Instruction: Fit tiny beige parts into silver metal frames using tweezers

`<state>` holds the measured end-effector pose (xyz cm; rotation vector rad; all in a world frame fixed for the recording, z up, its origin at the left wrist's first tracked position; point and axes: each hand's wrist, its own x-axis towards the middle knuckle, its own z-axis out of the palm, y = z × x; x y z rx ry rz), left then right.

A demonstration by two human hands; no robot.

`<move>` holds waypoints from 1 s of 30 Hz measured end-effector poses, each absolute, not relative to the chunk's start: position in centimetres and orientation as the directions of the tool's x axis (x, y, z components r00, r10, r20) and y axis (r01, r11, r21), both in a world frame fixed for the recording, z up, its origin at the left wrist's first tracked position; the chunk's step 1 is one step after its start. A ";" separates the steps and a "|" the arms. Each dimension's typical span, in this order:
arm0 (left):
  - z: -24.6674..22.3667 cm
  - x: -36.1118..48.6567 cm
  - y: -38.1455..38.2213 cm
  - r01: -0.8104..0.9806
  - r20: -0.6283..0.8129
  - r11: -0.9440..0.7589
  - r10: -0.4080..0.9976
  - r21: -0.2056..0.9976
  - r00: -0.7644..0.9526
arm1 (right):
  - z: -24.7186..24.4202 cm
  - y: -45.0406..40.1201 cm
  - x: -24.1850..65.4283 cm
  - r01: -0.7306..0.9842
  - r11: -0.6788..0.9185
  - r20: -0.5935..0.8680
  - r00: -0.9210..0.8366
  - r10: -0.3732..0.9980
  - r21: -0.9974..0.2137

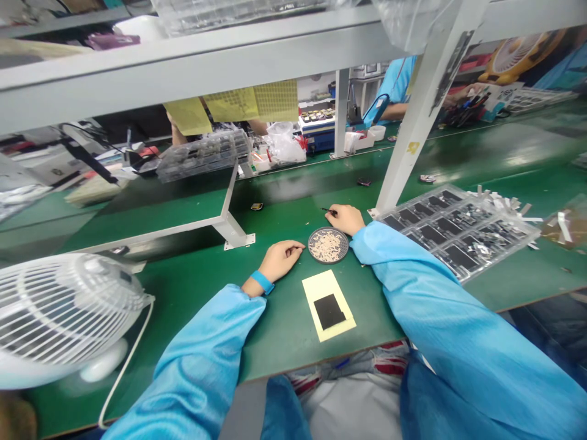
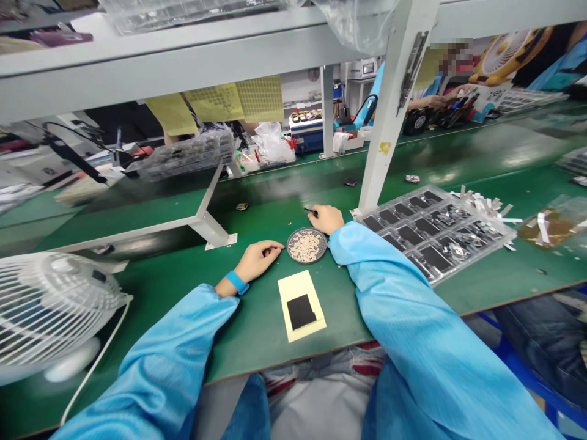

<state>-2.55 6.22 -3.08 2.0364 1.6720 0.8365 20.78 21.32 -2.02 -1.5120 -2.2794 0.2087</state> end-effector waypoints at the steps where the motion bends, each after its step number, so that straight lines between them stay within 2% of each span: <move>1: -3.0 -2.5 6.2 0.748 0.209 -0.226 0.971 0.624 0.119 | -2.0 21.3 20.8 0.851 0.404 0.242 -0.337 0.910 -0.334; 30: -3.2 -2.6 6.3 0.744 0.210 -0.226 0.971 0.629 0.117 | -2.1 21.3 20.8 0.847 0.404 0.236 -0.339 0.911 -0.344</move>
